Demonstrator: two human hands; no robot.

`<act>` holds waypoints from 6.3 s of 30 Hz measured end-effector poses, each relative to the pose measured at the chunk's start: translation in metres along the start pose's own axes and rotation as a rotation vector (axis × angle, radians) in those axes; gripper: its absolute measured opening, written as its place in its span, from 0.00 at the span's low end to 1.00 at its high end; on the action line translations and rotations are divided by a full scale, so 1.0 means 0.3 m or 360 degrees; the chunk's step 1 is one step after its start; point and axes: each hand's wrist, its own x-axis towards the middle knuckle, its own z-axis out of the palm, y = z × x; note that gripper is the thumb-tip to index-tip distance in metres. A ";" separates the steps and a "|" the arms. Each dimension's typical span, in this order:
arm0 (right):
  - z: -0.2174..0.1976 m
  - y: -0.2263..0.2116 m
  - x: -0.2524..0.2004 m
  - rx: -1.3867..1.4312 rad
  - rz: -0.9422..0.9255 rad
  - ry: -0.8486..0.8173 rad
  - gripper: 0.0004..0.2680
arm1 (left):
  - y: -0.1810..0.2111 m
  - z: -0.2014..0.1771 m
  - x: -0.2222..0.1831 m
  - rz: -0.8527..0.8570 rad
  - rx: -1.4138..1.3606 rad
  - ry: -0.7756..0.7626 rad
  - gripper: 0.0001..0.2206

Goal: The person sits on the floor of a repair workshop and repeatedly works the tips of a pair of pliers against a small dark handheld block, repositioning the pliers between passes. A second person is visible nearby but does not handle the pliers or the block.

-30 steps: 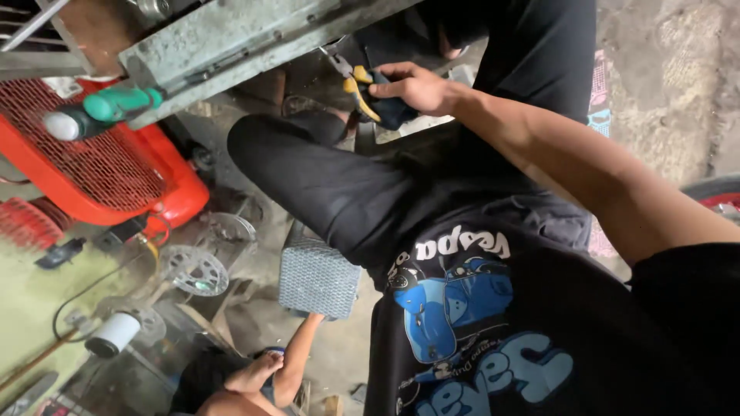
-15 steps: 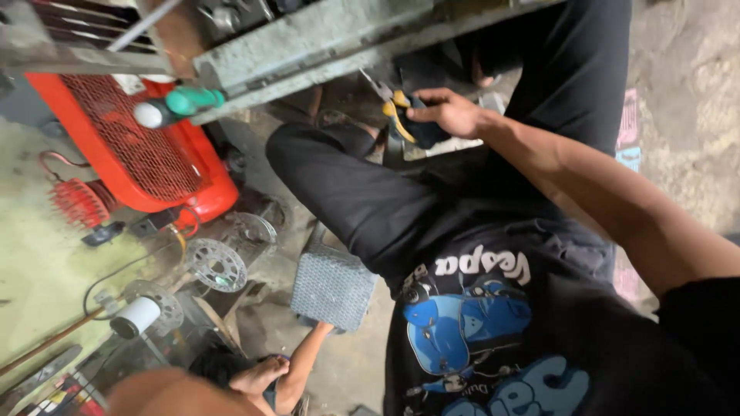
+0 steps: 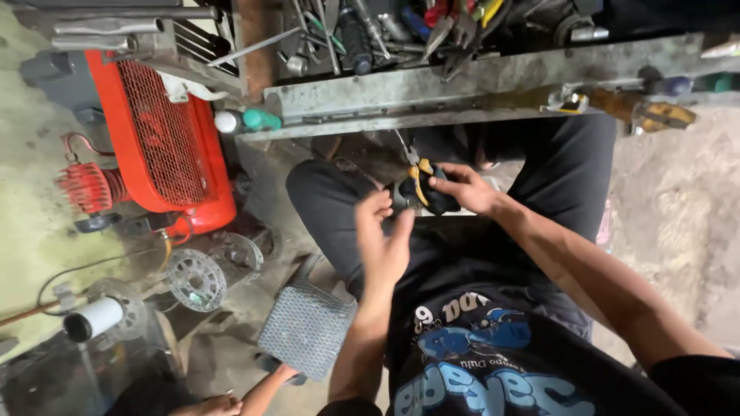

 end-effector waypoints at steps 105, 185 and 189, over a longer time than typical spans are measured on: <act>0.058 -0.132 -0.121 -0.0404 -0.1009 0.0784 0.21 | -0.329 0.101 0.040 -0.1018 -0.1138 -0.0792 0.21; -0.014 -0.058 -0.106 0.0846 0.0271 0.0348 0.10 | -0.288 0.157 0.066 0.0100 0.0657 -0.0177 0.16; -0.036 -0.035 -0.106 0.0996 0.0270 0.0263 0.11 | -0.286 0.164 0.078 0.0052 0.0727 -0.0262 0.17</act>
